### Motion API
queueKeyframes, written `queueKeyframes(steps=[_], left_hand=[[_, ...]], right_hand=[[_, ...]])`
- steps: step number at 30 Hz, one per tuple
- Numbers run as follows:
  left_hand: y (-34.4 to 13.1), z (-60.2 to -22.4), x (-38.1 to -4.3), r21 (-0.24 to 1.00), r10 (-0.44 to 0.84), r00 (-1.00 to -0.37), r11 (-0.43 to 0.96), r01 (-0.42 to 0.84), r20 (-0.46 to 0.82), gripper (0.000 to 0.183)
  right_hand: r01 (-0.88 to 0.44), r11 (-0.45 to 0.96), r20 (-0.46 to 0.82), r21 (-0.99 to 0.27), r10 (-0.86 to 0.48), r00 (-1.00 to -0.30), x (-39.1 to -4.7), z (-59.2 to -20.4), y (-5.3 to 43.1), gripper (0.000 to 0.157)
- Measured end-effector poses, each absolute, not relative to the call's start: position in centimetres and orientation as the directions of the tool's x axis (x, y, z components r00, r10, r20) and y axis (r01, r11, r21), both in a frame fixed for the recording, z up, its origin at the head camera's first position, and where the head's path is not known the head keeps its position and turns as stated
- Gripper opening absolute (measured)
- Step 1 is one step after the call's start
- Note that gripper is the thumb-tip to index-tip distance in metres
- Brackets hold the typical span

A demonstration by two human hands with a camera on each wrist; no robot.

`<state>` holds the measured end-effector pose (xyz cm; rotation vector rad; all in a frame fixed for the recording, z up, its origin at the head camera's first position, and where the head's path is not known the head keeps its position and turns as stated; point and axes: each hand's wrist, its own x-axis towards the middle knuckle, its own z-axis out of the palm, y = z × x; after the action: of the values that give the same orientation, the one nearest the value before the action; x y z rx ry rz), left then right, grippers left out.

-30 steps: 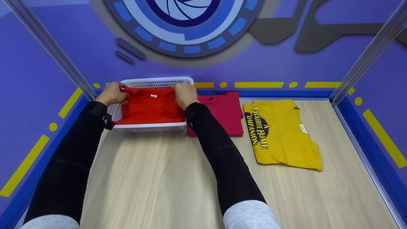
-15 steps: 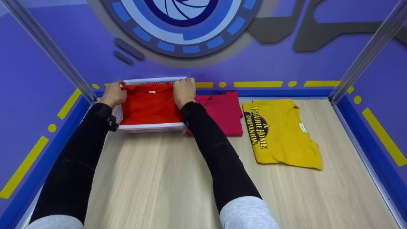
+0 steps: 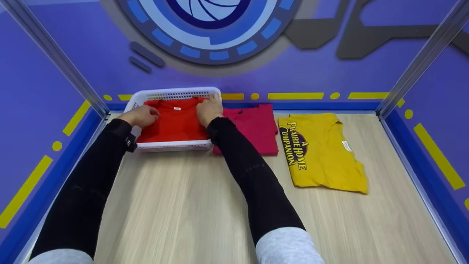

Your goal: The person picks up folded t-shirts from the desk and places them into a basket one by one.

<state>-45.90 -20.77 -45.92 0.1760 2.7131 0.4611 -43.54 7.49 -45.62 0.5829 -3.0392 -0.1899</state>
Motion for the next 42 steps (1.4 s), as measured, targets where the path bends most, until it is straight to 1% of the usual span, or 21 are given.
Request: queueKeyframes(steps=[2, 5, 7, 9, 11, 12, 14, 17, 18, 20, 22, 24, 26, 28, 30, 31, 33, 35, 37, 40, 42], left_hand=[[-20.3, -45.3, -44.7, 0.347, 0.198, -0.896, 0.936, 0.053, -0.397, 0.054], [-19.7, -43.6, -42.2, 0.355, 0.225, -0.890, 0.932, 0.077, -0.398, 0.054], [-19.4, -43.2, -41.2, 0.373, 0.252, -0.907, 0.921, 0.116, -0.339, 0.049], [-19.1, -43.0, -40.4, 0.389, 0.279, -0.920, 0.907, 0.160, -0.273, 0.043], [-18.6, -42.9, -39.6, 0.407, 0.300, -0.923, 0.895, 0.184, -0.242, 0.037], [-18.3, -42.9, -39.2, 0.414, 0.313, -0.920, 0.889, 0.196, -0.236, 0.033], [-17.8, -43.1, -38.4, 0.419, 0.335, -0.905, 0.884, 0.207, -0.260, 0.034], [-17.1, -43.5, -37.5, 0.413, 0.356, -0.879, 0.886, 0.210, -0.317, 0.046], [-17.0, -43.7, -37.3, 0.407, 0.356, -0.873, 0.889, 0.208, -0.333, 0.050], [-16.7, -44.1, -37.1, 0.394, 0.352, -0.869, 0.896, 0.206, -0.347, 0.056], [-16.4, -44.3, -36.9, 0.377, 0.347, -0.872, 0.902, 0.210, -0.344, 0.061], [-15.7, -44.2, -36.4, 0.368, 0.345, -0.895, 0.901, 0.231, -0.284, 0.059], [-14.7, -43.7, -35.5, 0.378, 0.340, -0.930, 0.887, 0.266, -0.142, 0.054], [-13.2, -42.8, -34.0, 0.413, 0.329, -0.943, 0.853, 0.318, 0.046, 0.047], [-11.3, -41.7, -32.2, 0.459, 0.311, -0.925, 0.804, 0.378, 0.216, 0.035], [-10.3, -41.3, -31.3, 0.475, 0.311, -0.908, 0.778, 0.412, 0.280, 0.030], [-8.2, -40.8, -29.6, 0.500, 0.330, -0.876, 0.725, 0.474, 0.352, 0.026], [-6.0, -41.1, -28.1, 0.521, 0.360, -0.854, 0.679, 0.516, 0.377, 0.025], [-3.7, -42.2, -27.0, 0.522, 0.413, -0.835, 0.652, 0.550, 0.363, 0.027], [-0.3, -44.7, -26.0, 0.465, 0.515, -0.805, 0.658, 0.592, 0.296, 0.030], [1.6, -46.7, -26.0, 0.384, 0.557, -0.801, 0.705, 0.596, 0.220, 0.037]], right_hand=[[-0.387, 0.912, -0.001, 0.135, -0.391, -0.921, -43.3, -45.7, 7.7, 0.030], [-0.413, 0.904, 0.035, 0.115, -0.419, -0.907, -43.0, -45.5, 8.0, 0.030], [-0.434, 0.900, 0.059, 0.035, -0.436, -0.898, -42.6, -45.0, 8.2, 0.030], [-0.470, 0.880, 0.056, -0.074, -0.467, -0.883, -42.1, -44.4, 8.2, 0.031], [-0.496, 0.848, 0.008, -0.189, -0.504, -0.864, -41.3, -44.0, 8.2, 0.032], [-0.491, 0.834, -0.039, -0.250, -0.516, -0.856, -40.8, -43.9, 8.1, 0.034], [-0.480, 0.823, -0.135, -0.304, -0.536, -0.834, -40.0, -44.0, 7.9, 0.038], [-0.447, 0.839, -0.260, -0.309, -0.527, -0.809, -39.0, -44.4, 7.7, 0.044], [-0.442, 0.845, -0.283, -0.300, -0.522, -0.805, -38.8, -44.6, 7.7, 0.045], [-0.451, 0.848, -0.289, -0.280, -0.522, -0.802, -38.4, -44.9, 7.6, 0.046], [-0.458, 0.839, -0.254, -0.295, -0.531, -0.808, -38.2, -45.0, 7.8, 0.046], [-0.458, 0.814, -0.160, -0.357, -0.536, -0.829, -37.8, -44.8, 8.2, 0.047], [-0.467, 0.765, -0.015, -0.444, -0.527, -0.850, -37.1, -44.3, 8.7, 0.048], [-0.489, 0.692, 0.150, -0.531, -0.491, -0.858, -36.1, -43.5, 9.3, 0.048], [-0.519, 0.623, 0.288, -0.585, -0.439, -0.851, -34.8, -42.7, 10.0, 0.046], [-0.529, 0.601, 0.339, -0.599, -0.408, -0.848, -34.1, -42.3, 10.5, 0.044], [-0.517, 0.576, 0.392, -0.633, -0.336, -0.856, -32.9, -41.8, 11.7, 0.039], [-0.468, 0.593, 0.390, -0.655, -0.265, -0.882, -32.1, -41.9, 13.6, 0.036], [-0.390, 0.647, 0.347, -0.655, -0.201, -0.916, -31.8, -42.6, 16.1, 0.032], [-0.287, 0.777, 0.248, -0.560, -0.173, -0.953, -32.0, -44.6, 20.0, 0.031], [-0.243, 0.844, 0.181, -0.478, -0.176, -0.968, -32.3, -46.3, 22.3, 0.027]])
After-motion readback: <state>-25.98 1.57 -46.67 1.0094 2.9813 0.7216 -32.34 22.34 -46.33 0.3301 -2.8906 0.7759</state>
